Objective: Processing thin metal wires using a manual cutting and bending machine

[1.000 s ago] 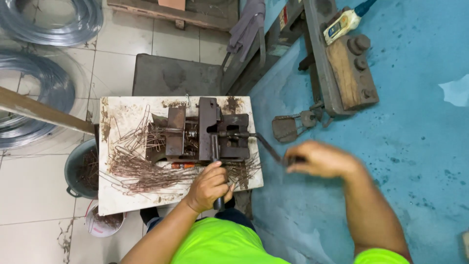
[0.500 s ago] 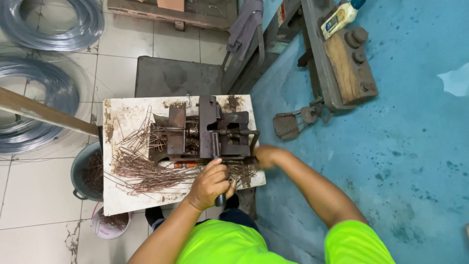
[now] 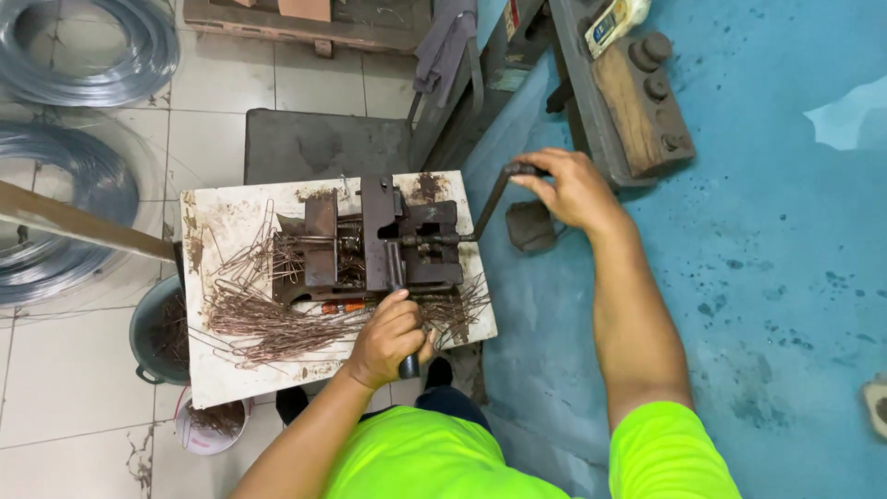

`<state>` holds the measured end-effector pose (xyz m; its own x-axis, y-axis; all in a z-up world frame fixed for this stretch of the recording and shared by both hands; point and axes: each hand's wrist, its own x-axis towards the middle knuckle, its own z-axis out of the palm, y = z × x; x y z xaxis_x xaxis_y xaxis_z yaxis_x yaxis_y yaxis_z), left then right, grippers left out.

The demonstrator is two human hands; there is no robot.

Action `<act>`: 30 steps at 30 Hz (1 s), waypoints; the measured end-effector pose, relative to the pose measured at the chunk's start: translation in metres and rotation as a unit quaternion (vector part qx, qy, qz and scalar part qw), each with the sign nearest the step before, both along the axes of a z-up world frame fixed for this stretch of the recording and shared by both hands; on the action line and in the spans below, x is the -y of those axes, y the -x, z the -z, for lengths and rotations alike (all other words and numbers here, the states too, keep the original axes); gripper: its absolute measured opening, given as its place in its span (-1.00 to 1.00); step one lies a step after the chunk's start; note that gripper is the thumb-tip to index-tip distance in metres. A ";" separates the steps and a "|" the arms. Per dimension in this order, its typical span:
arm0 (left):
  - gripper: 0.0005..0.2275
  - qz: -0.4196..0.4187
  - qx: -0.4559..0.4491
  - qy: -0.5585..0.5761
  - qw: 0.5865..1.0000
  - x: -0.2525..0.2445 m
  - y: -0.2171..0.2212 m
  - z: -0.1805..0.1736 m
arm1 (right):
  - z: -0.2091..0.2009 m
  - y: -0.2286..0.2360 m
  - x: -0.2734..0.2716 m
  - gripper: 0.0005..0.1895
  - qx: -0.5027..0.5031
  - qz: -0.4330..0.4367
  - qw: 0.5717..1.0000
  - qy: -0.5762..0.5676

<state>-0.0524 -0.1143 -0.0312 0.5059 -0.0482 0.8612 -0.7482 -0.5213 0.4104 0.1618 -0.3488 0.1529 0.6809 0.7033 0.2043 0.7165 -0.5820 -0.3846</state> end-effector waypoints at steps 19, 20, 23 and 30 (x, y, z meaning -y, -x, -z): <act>-0.72 0.039 -0.003 -0.023 0.999 -0.015 -0.031 -0.071 | 0.008 0.129 0.028 -0.67 -0.246 0.113 0.954 0.128; -0.70 0.036 -0.014 -0.006 0.999 -0.016 -0.036 -0.080 | 0.015 0.131 0.033 -0.62 -0.266 0.136 0.944 0.143; -0.69 0.023 -0.026 0.035 0.999 -0.023 -0.069 -0.109 | 0.033 0.130 0.049 -0.53 -0.279 0.185 0.931 0.146; -0.72 -0.126 -0.266 0.121 0.948 -0.050 -0.156 -0.166 | 0.068 0.140 0.045 -0.26 -0.375 0.195 0.891 0.167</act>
